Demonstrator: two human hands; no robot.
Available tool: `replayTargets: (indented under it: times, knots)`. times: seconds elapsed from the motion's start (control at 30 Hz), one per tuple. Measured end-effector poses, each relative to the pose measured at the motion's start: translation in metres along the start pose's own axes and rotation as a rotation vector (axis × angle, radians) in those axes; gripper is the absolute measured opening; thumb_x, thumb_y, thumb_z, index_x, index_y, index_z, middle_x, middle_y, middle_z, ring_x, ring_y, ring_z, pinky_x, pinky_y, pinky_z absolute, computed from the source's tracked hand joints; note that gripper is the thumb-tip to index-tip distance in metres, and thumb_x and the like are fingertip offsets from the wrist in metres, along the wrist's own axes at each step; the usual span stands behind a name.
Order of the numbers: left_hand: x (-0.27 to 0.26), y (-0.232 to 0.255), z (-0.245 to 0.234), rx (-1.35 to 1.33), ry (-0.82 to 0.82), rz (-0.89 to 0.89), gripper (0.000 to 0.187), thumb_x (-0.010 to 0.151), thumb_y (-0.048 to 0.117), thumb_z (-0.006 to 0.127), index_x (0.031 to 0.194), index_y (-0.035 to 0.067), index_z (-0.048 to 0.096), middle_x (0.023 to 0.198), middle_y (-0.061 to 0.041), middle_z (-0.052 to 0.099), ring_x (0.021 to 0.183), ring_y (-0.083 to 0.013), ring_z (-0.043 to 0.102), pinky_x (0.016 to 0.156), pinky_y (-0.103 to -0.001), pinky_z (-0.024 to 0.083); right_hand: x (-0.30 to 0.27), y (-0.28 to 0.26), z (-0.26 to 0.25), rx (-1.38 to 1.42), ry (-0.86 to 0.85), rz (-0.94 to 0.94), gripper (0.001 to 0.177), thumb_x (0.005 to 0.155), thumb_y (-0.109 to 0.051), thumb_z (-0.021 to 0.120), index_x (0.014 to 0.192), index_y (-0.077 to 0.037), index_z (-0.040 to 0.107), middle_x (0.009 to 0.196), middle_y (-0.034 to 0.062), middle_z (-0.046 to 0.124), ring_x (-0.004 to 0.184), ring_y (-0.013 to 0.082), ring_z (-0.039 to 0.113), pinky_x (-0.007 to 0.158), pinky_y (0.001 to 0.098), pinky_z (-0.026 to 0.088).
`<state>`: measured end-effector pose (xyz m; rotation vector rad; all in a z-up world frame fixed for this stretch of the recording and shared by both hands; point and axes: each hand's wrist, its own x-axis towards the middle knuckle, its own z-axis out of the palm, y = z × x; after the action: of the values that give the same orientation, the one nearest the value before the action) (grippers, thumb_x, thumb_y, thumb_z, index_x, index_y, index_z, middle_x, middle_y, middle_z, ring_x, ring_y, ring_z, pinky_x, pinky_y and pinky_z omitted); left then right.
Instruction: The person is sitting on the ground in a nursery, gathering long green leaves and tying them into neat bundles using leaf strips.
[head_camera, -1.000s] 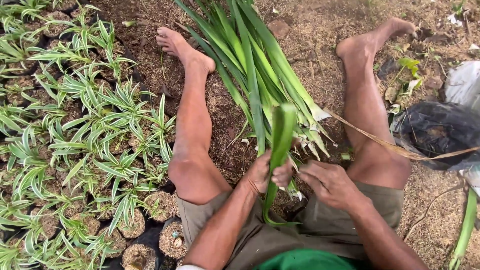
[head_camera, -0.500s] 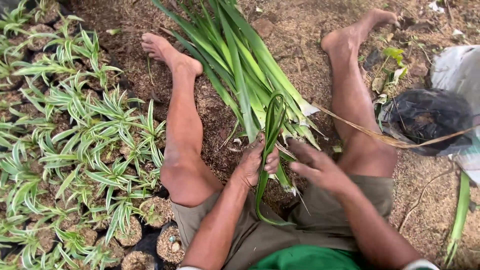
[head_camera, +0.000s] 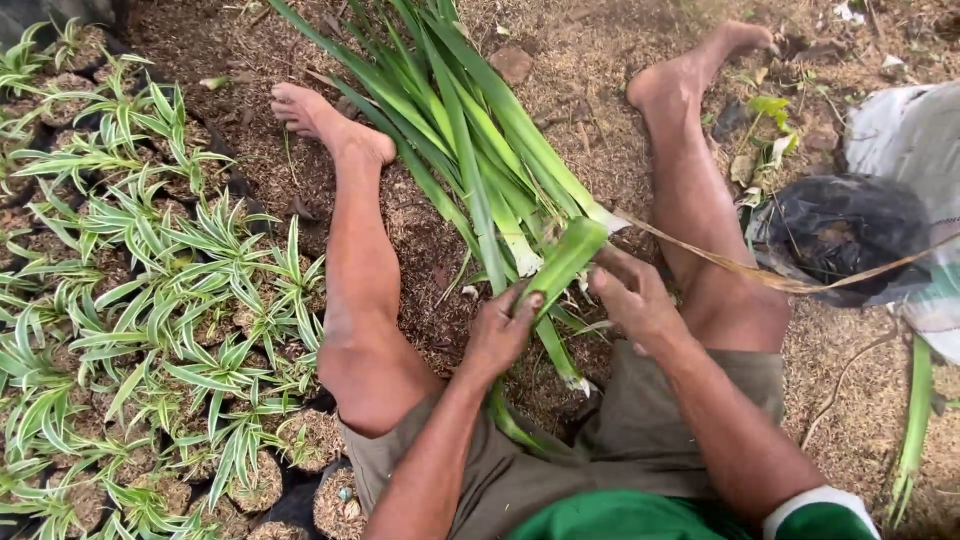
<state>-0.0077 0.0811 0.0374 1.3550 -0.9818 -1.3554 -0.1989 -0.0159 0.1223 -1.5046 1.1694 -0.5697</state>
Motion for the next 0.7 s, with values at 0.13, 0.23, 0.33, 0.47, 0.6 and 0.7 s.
replayTargets:
  times: [0.13, 0.23, 0.33, 0.47, 0.6, 0.7]
  knots:
    - [0.002, -0.010, 0.003, 0.279, 0.045, 0.109, 0.034, 0.102, 0.020, 0.062, 0.134, 0.008, 0.064, 0.087, -0.014, 0.070, 0.064, -0.0242, 0.066, 0.067, -0.041, 0.058, 0.007, 0.022, 0.017, 0.127, 0.252, 0.025, 0.030, 0.096, -0.033, 0.072, 0.100, -0.004, 0.072, 0.067, 0.0081, 0.057, 0.038, 0.0110, 0.046, 0.032, 0.0244, 0.044]
    - [-0.004, -0.027, 0.006, 0.112, -0.098, 0.172, 0.028, 0.104, 0.014, 0.056, 0.128, 0.003, 0.065, 0.084, -0.017, 0.069, 0.053, -0.0184, 0.057, 0.053, -0.033, 0.053, 0.005, 0.034, 0.012, 0.548, 0.171, 0.107, 0.034, 0.093, -0.029, 0.077, 0.110, -0.004, 0.062, 0.065, 0.0012, 0.051, 0.033, 0.0038, 0.037, 0.028, 0.0176, 0.034]
    - [-0.007, -0.009, 0.000, 0.022, -0.206, 0.160, 0.032, 0.100, 0.005, 0.056, 0.130, -0.004, 0.060, 0.094, -0.026, 0.069, 0.059, -0.0208, 0.056, 0.058, -0.034, 0.052, 0.006, 0.032, 0.003, 0.631, -0.028, -0.030, 0.044, 0.088, -0.025, 0.080, 0.119, -0.001, 0.061, 0.065, 0.0058, 0.061, 0.038, 0.0021, 0.045, 0.031, 0.0167, 0.039]
    - [-0.006, 0.033, 0.005, -0.089, -0.375, 0.060, 0.050, 0.098, 0.005, 0.050, 0.145, -0.009, 0.040, 0.133, -0.042, 0.045, 0.098, -0.0418, 0.061, 0.084, -0.047, 0.055, 0.010, 0.056, -0.001, 0.542, 0.020, -0.163, 0.018, 0.086, -0.010, 0.079, 0.099, -0.002, 0.070, 0.065, 0.0105, 0.067, 0.038, 0.0054, 0.048, 0.032, 0.0188, 0.039]
    - [0.020, 0.008, 0.017, -0.282, -0.518, 0.155, 0.043, 0.107, 0.011, 0.047, 0.145, -0.009, 0.042, 0.089, -0.022, 0.066, 0.061, -0.0196, 0.064, 0.051, -0.030, 0.057, 0.004, 0.057, 0.005, 0.501, -0.069, -0.357, 0.014, 0.090, -0.002, 0.068, 0.104, 0.001, 0.073, 0.057, 0.0127, 0.064, 0.036, 0.0078, 0.046, 0.030, 0.0204, 0.042]
    - [0.014, 0.014, 0.016, -0.419, -0.601, 0.144, 0.047, 0.108, 0.008, 0.046, 0.151, -0.005, 0.034, 0.086, -0.018, 0.065, 0.062, -0.0171, 0.063, 0.047, -0.025, 0.057, -0.013, 0.019, -0.017, 0.637, -0.126, -0.238, 0.038, 0.097, 0.002, 0.044, 0.133, 0.002, 0.058, 0.067, 0.0027, 0.053, 0.045, 0.0045, 0.040, 0.039, 0.0187, 0.042]
